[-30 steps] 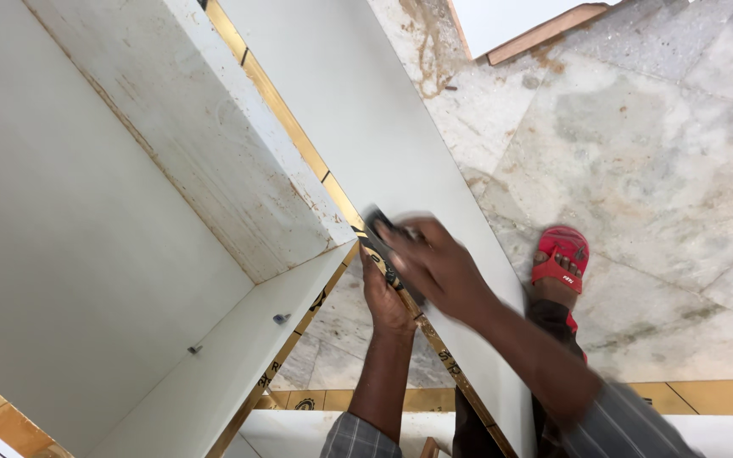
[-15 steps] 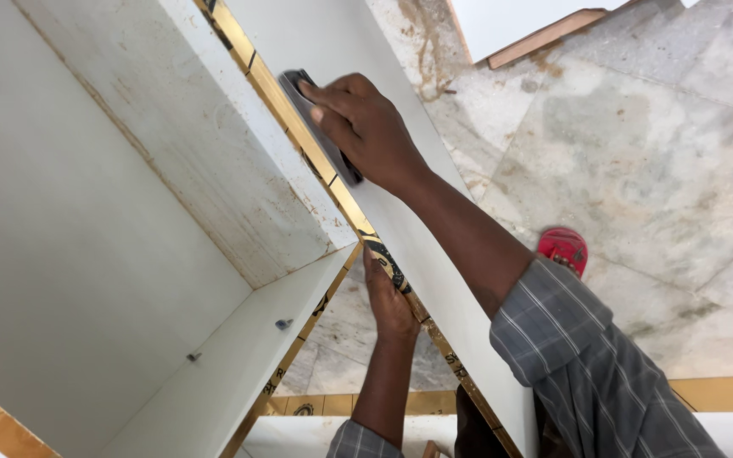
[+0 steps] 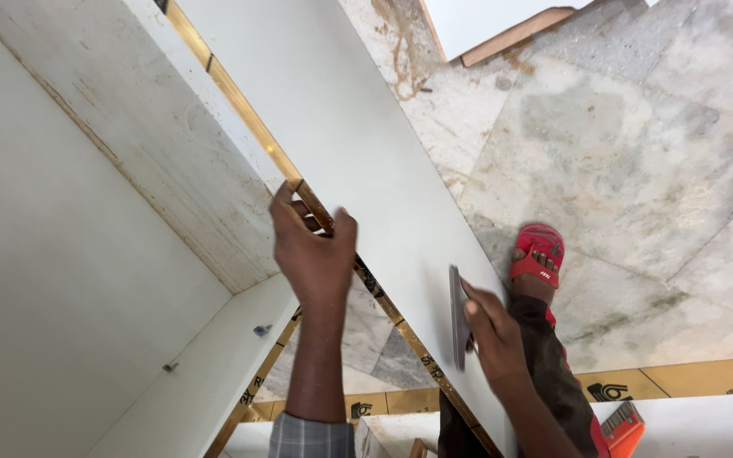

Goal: The person sits on the floor and uses a sanding block to smooth the edges of a long, thin wooden strip. They hold the strip with one hand and sand it with the other, repeatedly moving the sanding block along the length of the wood.

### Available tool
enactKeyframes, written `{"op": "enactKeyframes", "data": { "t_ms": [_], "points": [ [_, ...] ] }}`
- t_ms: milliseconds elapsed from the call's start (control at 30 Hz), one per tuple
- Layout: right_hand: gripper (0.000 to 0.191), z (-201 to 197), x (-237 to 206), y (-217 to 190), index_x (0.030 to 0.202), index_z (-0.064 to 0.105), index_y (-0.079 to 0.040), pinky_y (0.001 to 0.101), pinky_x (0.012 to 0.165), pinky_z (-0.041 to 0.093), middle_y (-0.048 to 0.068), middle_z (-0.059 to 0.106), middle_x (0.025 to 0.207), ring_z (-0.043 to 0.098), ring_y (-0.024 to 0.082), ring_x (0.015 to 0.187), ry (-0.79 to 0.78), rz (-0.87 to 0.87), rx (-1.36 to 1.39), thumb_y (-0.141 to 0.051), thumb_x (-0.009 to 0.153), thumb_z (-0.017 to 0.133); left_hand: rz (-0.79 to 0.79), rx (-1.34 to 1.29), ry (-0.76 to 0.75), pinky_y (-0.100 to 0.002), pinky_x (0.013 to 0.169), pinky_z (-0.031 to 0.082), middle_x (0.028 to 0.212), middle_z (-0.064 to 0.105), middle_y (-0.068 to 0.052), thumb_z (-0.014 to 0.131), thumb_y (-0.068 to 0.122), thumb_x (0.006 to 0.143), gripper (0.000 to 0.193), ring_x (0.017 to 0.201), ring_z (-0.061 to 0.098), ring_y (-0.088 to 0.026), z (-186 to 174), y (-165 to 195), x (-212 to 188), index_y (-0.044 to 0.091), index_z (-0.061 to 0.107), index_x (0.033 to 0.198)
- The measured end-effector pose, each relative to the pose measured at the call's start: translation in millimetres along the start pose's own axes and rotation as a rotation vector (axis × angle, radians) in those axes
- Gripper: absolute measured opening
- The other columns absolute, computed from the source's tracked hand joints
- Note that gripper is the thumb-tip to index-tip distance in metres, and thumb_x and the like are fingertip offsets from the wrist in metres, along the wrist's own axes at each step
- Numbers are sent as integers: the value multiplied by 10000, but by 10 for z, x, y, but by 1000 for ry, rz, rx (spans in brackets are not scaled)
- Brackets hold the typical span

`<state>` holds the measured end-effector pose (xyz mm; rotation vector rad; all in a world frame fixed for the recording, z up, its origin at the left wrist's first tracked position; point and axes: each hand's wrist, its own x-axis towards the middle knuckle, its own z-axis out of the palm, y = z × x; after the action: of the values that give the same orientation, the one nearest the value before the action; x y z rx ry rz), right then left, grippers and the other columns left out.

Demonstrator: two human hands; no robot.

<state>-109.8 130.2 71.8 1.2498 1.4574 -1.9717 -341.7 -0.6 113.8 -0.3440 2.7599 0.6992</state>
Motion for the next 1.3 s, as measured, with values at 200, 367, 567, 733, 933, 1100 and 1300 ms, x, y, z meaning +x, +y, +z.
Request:
{"op": "enactKeyframes", "data": {
  "t_ms": [200, 367, 567, 733, 933, 1100, 1300],
  "points": [
    [484, -66, -182, 251, 1405, 560, 47, 209, 744, 528, 66, 717, 996, 653, 53, 843, 41, 303, 467, -219, 1006, 492, -33, -27, 89, -290, 517, 502, 703, 648, -15, 751, 144, 936, 252, 583, 618, -101, -88, 2, 311, -7, 600, 1070],
    [484, -254, -76, 264, 1420, 653, -26, 177, 273, 314, 26, 696, 668, 396, -16, 318, -91, 175, 408, -346, 1082, 517, -18, -100, 85, -278, 523, 475, 708, 623, -50, 738, 148, 978, 253, 589, 565, -95, -33, -17, 238, -3, 574, 1097],
    [502, -402, 60, 453, 1408, 628, -14, 201, 349, 317, 29, 697, 787, 409, 21, 403, 15, 224, 302, -328, 1034, 510, -25, 17, 24, -317, 609, 585, 838, 684, -96, 711, 84, 905, 390, 702, 701, -156, 42, -46, -152, -21, 494, 1211],
    [486, -522, 85, 618, 1434, 588, 24, 204, 697, 511, 32, 710, 1007, 632, 48, 823, 12, 153, 420, -276, 1056, 528, -132, 72, -53, -353, 668, 629, 905, 690, -126, 695, 71, 883, 471, 784, 752, -221, 112, -136, -668, -42, 448, 1268],
    [494, -627, 73, 748, 1450, 601, 27, 228, 689, 493, 67, 707, 1043, 619, 83, 833, 8, 188, 433, -284, 1071, 540, -337, 88, -273, -342, 604, 660, 858, 706, -133, 720, 117, 858, 399, 699, 760, -216, 233, -324, -1552, -18, 499, 1161],
    [508, -676, 40, 780, 1445, 582, 29, 261, 852, 507, 76, 709, 1157, 640, 108, 995, -23, 200, 411, -289, 1051, 541, -452, 79, -448, -354, 649, 646, 875, 741, -141, 746, 132, 828, 472, 717, 779, -247, 342, -416, -2365, -8, 501, 1207],
    [530, -746, -13, 764, 1445, 560, 31, 282, 1001, 496, 96, 685, 1285, 640, 130, 1156, -50, 189, 318, -304, 1034, 547, -616, 21, -629, -392, 700, 651, 901, 730, -183, 729, 131, 820, 589, 787, 793, -311, 456, -552, -3156, -11, 442, 1314]
  ]
}}
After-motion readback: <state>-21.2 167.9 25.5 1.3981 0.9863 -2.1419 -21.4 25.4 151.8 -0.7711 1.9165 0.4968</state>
